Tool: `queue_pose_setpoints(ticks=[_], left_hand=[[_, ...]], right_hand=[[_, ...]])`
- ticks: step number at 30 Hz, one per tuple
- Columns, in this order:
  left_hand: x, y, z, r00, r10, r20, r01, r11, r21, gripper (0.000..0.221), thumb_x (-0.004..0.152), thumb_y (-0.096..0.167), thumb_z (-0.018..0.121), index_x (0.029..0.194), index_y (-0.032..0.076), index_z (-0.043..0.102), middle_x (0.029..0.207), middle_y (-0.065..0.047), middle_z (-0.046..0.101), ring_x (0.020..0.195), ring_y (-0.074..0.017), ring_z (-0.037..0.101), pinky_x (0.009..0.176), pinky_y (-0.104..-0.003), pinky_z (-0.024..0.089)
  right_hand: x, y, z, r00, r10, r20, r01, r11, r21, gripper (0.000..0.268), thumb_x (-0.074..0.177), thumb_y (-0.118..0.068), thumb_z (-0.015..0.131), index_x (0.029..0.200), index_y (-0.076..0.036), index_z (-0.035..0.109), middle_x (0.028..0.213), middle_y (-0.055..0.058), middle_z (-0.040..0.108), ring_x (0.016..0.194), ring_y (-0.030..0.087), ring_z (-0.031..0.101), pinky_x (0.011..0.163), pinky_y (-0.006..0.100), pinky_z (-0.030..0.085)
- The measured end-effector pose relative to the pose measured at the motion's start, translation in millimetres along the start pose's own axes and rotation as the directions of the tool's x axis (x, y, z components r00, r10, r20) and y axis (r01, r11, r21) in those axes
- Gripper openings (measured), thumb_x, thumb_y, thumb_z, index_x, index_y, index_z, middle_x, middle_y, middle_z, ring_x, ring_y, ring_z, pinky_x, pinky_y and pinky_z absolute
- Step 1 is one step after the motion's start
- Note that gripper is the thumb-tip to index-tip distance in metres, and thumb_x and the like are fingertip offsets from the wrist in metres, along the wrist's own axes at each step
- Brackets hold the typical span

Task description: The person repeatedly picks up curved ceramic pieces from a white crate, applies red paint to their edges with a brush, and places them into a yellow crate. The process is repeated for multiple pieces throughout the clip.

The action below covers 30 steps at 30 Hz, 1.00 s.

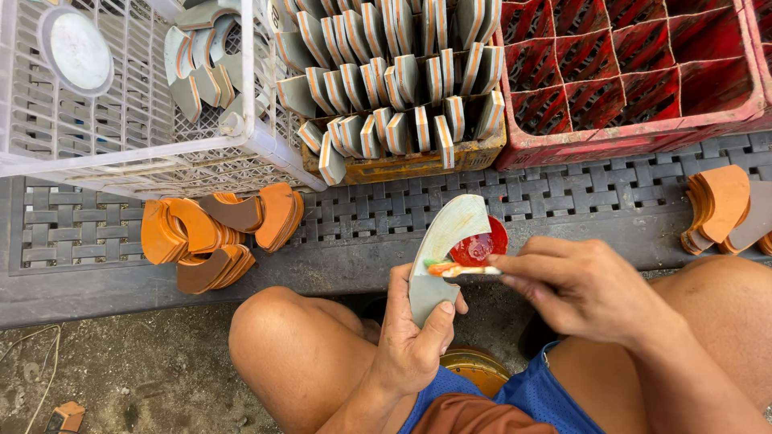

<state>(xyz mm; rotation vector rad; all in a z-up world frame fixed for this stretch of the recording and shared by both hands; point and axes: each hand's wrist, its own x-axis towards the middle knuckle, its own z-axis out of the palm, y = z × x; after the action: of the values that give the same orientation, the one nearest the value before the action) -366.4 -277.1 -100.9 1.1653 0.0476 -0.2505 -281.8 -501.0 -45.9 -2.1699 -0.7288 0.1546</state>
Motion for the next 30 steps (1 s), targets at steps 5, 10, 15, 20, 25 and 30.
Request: queue_pose_setpoints(ticks=[5, 10, 15, 20, 25, 30], left_hand=[[1, -1, 3, 0.999, -0.020, 0.031, 0.020, 1.000, 0.023, 0.038, 0.105, 0.008, 0.052, 0.137, 0.002, 0.032, 0.101, -0.011, 0.062, 0.061, -0.0034, 0.048, 0.052, -0.019, 0.042], [0, 2, 1, 0.998, -0.065, 0.022, 0.065, 0.998, 0.004, 0.039, 0.104, 0.008, 0.052, 0.136, 0.002, 0.032, 0.099, -0.010, 0.062, 0.058, -0.0029, 0.048, 0.049, -0.018, 0.041], [3, 0, 2, 0.999, -0.010, 0.050, 0.007, 0.998, 0.056, 0.040, 0.105, 0.008, 0.052, 0.138, 0.001, 0.032, 0.101, -0.011, 0.062, 0.062, -0.0025, 0.049, 0.051, -0.018, 0.043], [3, 0, 5, 0.999, -0.023, 0.032, 0.022, 1.000, 0.018, 0.040, 0.104, 0.008, 0.051, 0.138, 0.002, 0.032, 0.099, -0.011, 0.063, 0.058, -0.0026, 0.048, 0.049, -0.018, 0.042], [3, 2, 5, 1.000, -0.010, 0.007, 0.010, 0.999, 0.031, 0.038, 0.104, 0.008, 0.052, 0.136, 0.002, 0.033, 0.100, -0.012, 0.062, 0.059, -0.0031, 0.048, 0.050, -0.018, 0.042], [2, 0, 6, 1.000, 0.026, -0.001, -0.026, 1.000, 0.005, 0.036, 0.105, 0.009, 0.052, 0.135, 0.002, 0.033, 0.101, -0.012, 0.062, 0.059, -0.0037, 0.048, 0.049, -0.019, 0.042]], right_hand=[[0, 1, 3, 0.998, -0.041, -0.049, 0.042, 0.999, 0.020, 0.036, 0.076, -0.002, 0.069, 0.110, -0.008, 0.075, 0.080, 0.006, 0.069, 0.063, 0.025, 0.071, 0.055, 0.035, 0.056], [-1, 3, -7, 0.997, 0.012, 0.075, -0.008, 0.998, -0.056, 0.030, 0.072, -0.005, 0.075, 0.102, -0.010, 0.078, 0.075, 0.007, 0.070, 0.058, 0.029, 0.068, 0.050, 0.038, 0.053], [0, 3, -8, 0.999, -0.042, -0.018, 0.042, 0.998, -0.043, 0.035, 0.074, -0.005, 0.072, 0.109, -0.009, 0.075, 0.078, 0.006, 0.070, 0.060, 0.026, 0.069, 0.052, 0.036, 0.054], [1, -1, -8, 0.996, 0.051, 0.075, -0.039, 0.988, -0.152, 0.032, 0.074, -0.011, 0.080, 0.106, -0.014, 0.080, 0.076, 0.008, 0.069, 0.054, 0.031, 0.066, 0.049, 0.040, 0.052], [5, -10, -18, 0.997, -0.075, -0.030, 0.072, 0.995, -0.070, 0.032, 0.075, -0.009, 0.073, 0.106, -0.012, 0.076, 0.078, 0.004, 0.070, 0.059, 0.024, 0.069, 0.052, 0.035, 0.054], [3, -10, -3, 1.000, -0.026, 0.007, 0.027, 0.992, -0.121, 0.034, 0.072, -0.008, 0.075, 0.106, -0.010, 0.077, 0.078, 0.006, 0.070, 0.057, 0.028, 0.067, 0.050, 0.037, 0.054]])
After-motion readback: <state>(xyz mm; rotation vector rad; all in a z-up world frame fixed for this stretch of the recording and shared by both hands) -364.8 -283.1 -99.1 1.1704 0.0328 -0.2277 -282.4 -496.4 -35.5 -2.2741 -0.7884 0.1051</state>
